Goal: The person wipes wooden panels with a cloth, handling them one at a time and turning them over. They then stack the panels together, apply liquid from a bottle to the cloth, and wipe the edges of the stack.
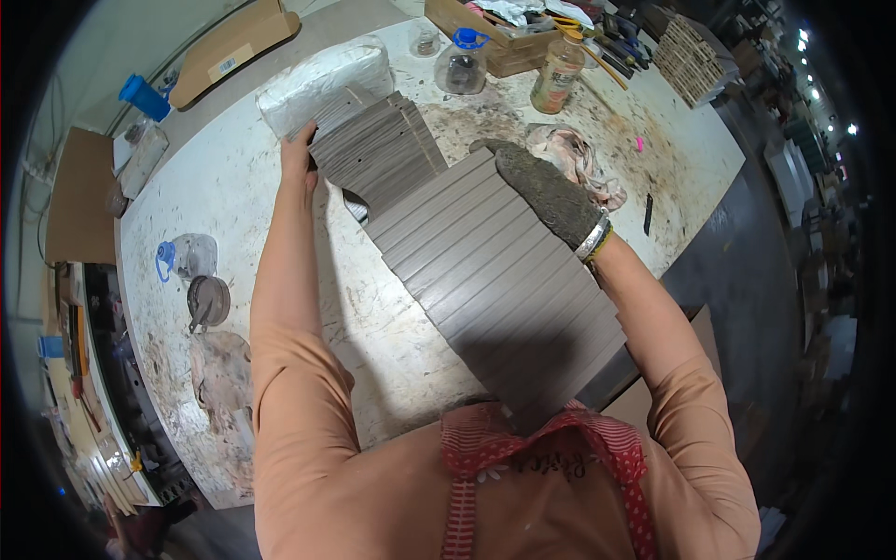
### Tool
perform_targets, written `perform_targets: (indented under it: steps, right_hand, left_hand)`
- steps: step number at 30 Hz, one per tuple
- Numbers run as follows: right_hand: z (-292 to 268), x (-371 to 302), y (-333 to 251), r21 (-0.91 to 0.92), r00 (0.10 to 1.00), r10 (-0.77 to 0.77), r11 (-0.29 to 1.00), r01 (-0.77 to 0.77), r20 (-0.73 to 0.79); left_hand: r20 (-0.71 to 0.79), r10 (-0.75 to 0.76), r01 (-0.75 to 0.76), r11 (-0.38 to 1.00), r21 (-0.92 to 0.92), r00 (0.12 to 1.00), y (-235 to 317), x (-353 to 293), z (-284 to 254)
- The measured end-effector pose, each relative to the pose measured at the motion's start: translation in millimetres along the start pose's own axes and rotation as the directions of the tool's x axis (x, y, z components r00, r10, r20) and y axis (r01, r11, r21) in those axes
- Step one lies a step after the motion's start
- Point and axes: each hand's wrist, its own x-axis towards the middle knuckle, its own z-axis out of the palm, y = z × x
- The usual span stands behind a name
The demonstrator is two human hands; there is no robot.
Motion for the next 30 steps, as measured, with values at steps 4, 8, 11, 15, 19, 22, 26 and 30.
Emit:
perform_targets:
  steps: [4, 8, 11, 15, 19, 22, 26, 30]
  right_hand:
    - [-11, -7, 10, 0.283, 0.999, -0.032, 0.959, 0.027, 0.011]
    - [-1, 9, 4, 0.306, 0.998, 0.047, 0.951, -0.035, -0.03]
    - [-3, 24, 21, 0.261, 0.993, 0.03, 0.965, 0.0, -0.113]
    - [5, 62, 21, 0.719, 0.937, 0.282, 0.693, -0.051, -0.205]
    - [2, 76, 7, 0.536, 0.972, 0.229, 0.816, -0.216, 0.044]
    - [-1, 85, 18, 0.441, 0.978, 0.206, 0.882, -0.17, -0.035]
    - [12, 87, 24, 0.349, 0.982, 0.168, 0.929, -0.126, -0.092]
    - [15, 90, 33, 0.303, 0.979, 0.153, 0.947, -0.106, -0.136]
  left_hand:
    - [-0.071, -0.102, 0.091, 0.986, -0.141, 0.992, 61, -82, 51]
    - [0.198, 0.14, -0.096, 0.972, -0.216, 0.97, 72, -131, 42]
    - [0.312, 0.118, -0.136, 0.99, 0.036, 0.943, 74, -163, 68]
    - [0.315, 0.041, -0.059, 0.997, 0.047, 0.948, 71, -201, 95]
    - [0.286, -0.035, 0.04, 0.999, -0.013, 0.958, 71, -196, 92]
    - [0.445, -0.079, 0.122, 0.99, -0.068, 0.892, 62, -145, 61]
    - [0.15, 0.182, -0.232, 0.64, 0.733, 0.972, 27, -58, 33]
    - [0.432, 0.176, -0.455, 0.121, 0.882, 0.884, -1, -12, 51]
